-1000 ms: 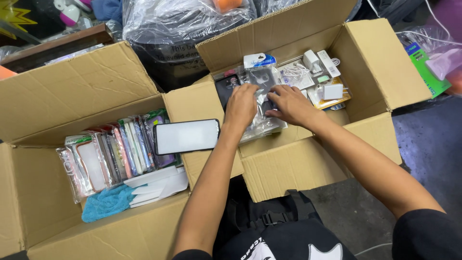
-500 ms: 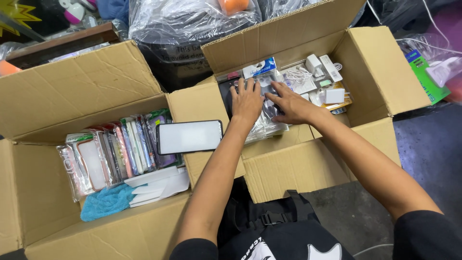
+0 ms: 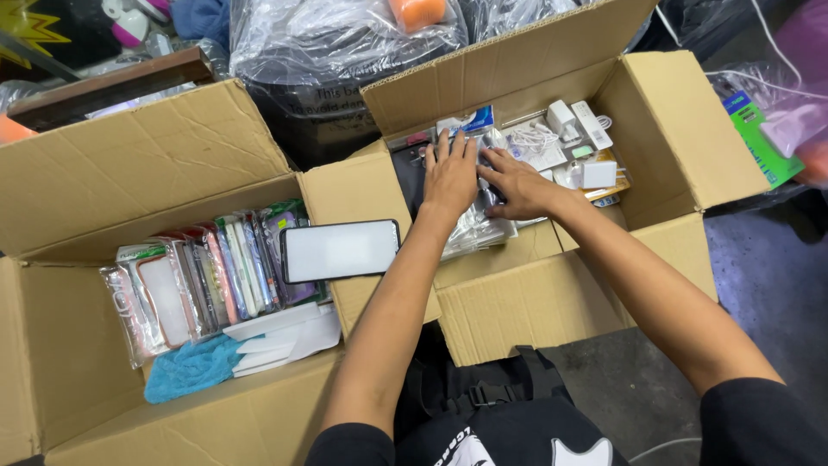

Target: Sorting through boxes of phone cases and various mobile accessories.

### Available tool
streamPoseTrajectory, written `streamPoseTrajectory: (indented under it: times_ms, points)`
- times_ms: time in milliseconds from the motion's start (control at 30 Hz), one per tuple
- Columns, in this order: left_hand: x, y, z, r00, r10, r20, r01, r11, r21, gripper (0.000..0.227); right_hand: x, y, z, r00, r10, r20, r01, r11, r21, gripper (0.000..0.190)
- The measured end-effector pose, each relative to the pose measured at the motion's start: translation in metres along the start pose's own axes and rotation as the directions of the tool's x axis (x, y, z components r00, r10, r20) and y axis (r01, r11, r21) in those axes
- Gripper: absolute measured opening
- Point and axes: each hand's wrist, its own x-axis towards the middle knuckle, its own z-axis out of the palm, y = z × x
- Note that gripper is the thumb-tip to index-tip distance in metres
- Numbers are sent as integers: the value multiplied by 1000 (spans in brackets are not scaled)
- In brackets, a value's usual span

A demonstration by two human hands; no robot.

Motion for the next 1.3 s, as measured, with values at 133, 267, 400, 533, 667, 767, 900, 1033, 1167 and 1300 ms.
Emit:
streamPoseTrajectory:
  times_ms: [133, 267, 400, 533, 667, 767, 900, 1033, 1167, 1300]
  points:
    - [-22, 17, -38, 999, -24, 30, 25, 998, -51, 32, 2, 7, 6, 997, -42, -65, 45, 998, 50, 102]
    - [-55, 30, -59, 985, -7, 173, 26, 994, -104, 33, 1, 4, 6, 992, -52, -112, 60, 996, 73, 100]
    - [-73, 24, -56, 993, 32, 110, -26, 998, -63, 27, -3, -4, -1, 980, -75, -185, 104, 983, 151, 98]
    - [-76, 28, -64, 997, 44, 69, -38, 996, -86, 34, -10, -17, -10, 967, -71, -245, 106, 985, 133, 90]
    - [-82, 36, -96, 997, 43, -62, -56, 971, -232, 34, -16, -31, -16, 938, -73, -339, 134, 978, 158, 73]
    - [-89, 40, -127, 994, 14, -112, -50, 944, -326, 35, -21, -41, -17, 913, -68, -403, 157, 969, 191, 67]
    - [-101, 32, -175, 985, -34, -168, -42, 903, -428, 29, -31, -75, -29, 867, -63, -495, 158, 976, 151, 54]
    - [-123, 13, -207, 973, -60, -221, -55, 874, -482, 26, -37, -130, -42, 832, -58, -552, 229, 942, 245, 39]
    - [-150, -2, -228, 960, -169, -223, 25, 845, -534, 21, -31, -171, -35, 875, -1, -483, 234, 876, 422, 25]
    - [-178, -15, -237, 909, -372, -187, 235, 830, -506, 20, -19, -200, -27, 913, 50, -404, 161, 867, 471, 30]
